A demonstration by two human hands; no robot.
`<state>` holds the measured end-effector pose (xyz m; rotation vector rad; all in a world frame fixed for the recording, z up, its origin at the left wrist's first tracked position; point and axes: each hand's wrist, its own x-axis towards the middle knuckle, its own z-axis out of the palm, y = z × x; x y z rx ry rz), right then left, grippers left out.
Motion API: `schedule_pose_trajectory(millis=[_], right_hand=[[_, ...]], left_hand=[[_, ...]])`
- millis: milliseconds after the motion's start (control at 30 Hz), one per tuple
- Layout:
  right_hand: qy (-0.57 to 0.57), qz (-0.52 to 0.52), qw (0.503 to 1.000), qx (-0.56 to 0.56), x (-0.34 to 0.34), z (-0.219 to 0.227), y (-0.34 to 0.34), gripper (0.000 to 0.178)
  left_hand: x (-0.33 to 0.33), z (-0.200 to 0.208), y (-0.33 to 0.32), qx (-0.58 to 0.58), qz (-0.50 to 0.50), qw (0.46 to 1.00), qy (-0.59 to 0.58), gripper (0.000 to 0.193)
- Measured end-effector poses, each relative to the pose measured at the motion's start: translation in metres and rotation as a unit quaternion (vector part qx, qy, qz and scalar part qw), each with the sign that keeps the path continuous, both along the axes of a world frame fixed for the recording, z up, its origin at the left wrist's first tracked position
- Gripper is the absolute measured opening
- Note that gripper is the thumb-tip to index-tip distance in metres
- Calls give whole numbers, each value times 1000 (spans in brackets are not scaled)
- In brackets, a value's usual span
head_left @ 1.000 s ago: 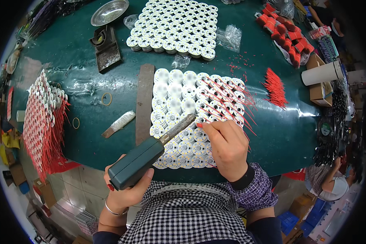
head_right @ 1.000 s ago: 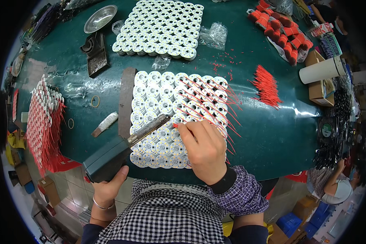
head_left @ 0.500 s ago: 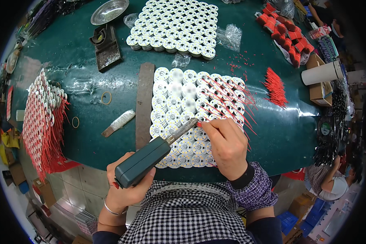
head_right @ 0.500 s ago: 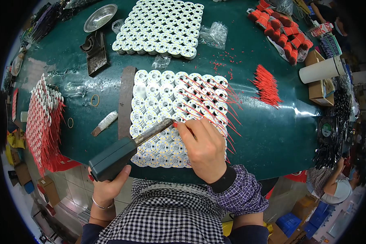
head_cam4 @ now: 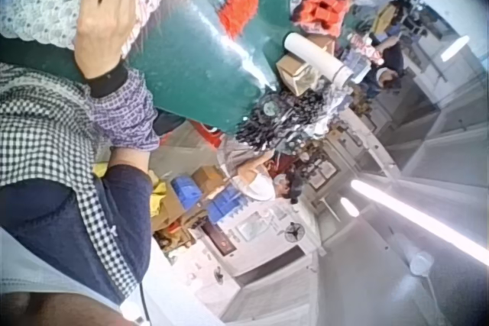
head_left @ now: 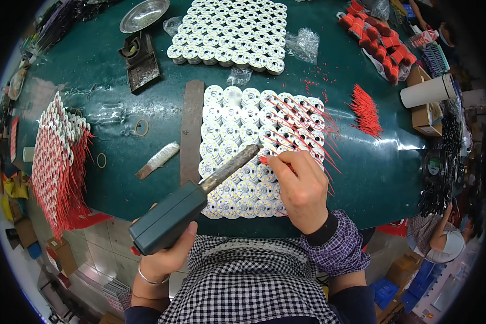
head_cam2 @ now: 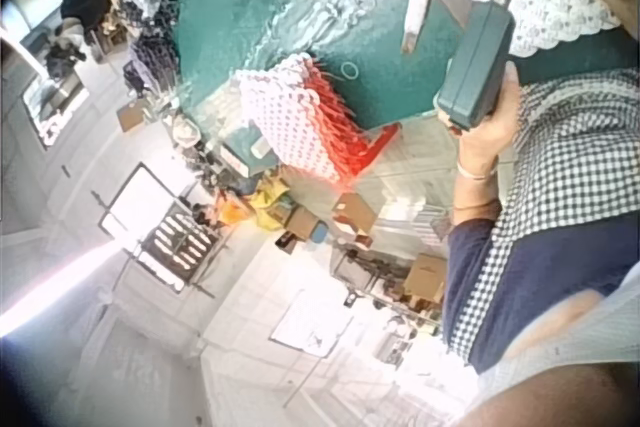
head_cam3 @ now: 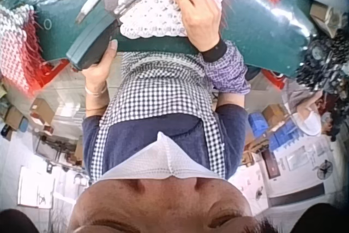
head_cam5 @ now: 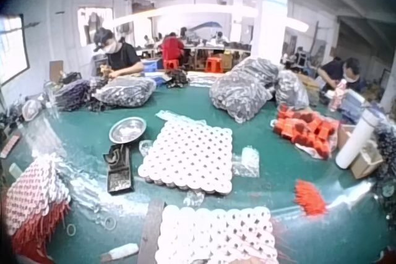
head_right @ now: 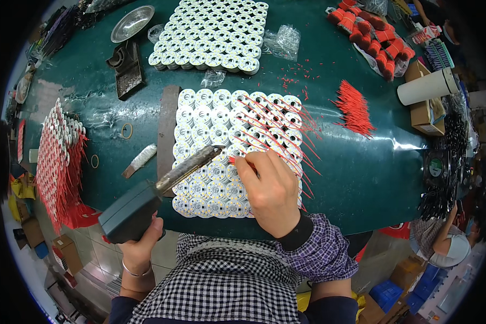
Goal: The person solders wires onto circular LED boards using a soldering gun.
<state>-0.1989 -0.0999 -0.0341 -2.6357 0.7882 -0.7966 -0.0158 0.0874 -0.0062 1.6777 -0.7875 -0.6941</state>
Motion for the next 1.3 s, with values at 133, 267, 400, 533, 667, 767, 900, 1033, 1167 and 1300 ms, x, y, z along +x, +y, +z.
schedule_pose_trajectory(millis=[133, 267, 400, 533, 667, 767, 900, 1033, 1167, 1300], right_hand=[[-2, -6, 1000, -11, 1, 1, 0, 24], [-23, -12, 999, -33, -4, 8, 5, 26], [-8, -18, 1000, -13, -14, 11, 15, 26], [-5, -29, 1000, -8, -16, 5, 18, 24], [-1, -27, 1000, -1, -15, 4, 19, 22], [5, -26, 1000, 3, -16, 4, 19, 22], [2, -28, 1000, 7, -16, 4, 19, 22], [7, -27, 1000, 9, -15, 5, 19, 22], [9, -26, 1000, 13, -15, 6, 19, 22], [-1, -32, 999, 23, -14, 6, 19, 23]], left_hand=[[0, -1, 16, 0, -10, 997, 70, 46], [-5, 3, 7, -9, 11, 999, 34, 37], [-5, 0, 7, 4, -2, 1000, -20, 26], [-4, 2, 5, 51, -45, 997, -28, 25], [-4, 4, -4, 4, -81, 994, -75, 24], [-4, 3, -5, 4, -95, 992, -84, 22], [-5, 2, -5, 8, -104, 991, -85, 21], [-5, 2, -7, 4, -105, 991, -83, 19], [-5, 4, -10, -7, -117, 988, -101, 17], [-4, 6, -12, 3, -123, 986, -109, 15]])
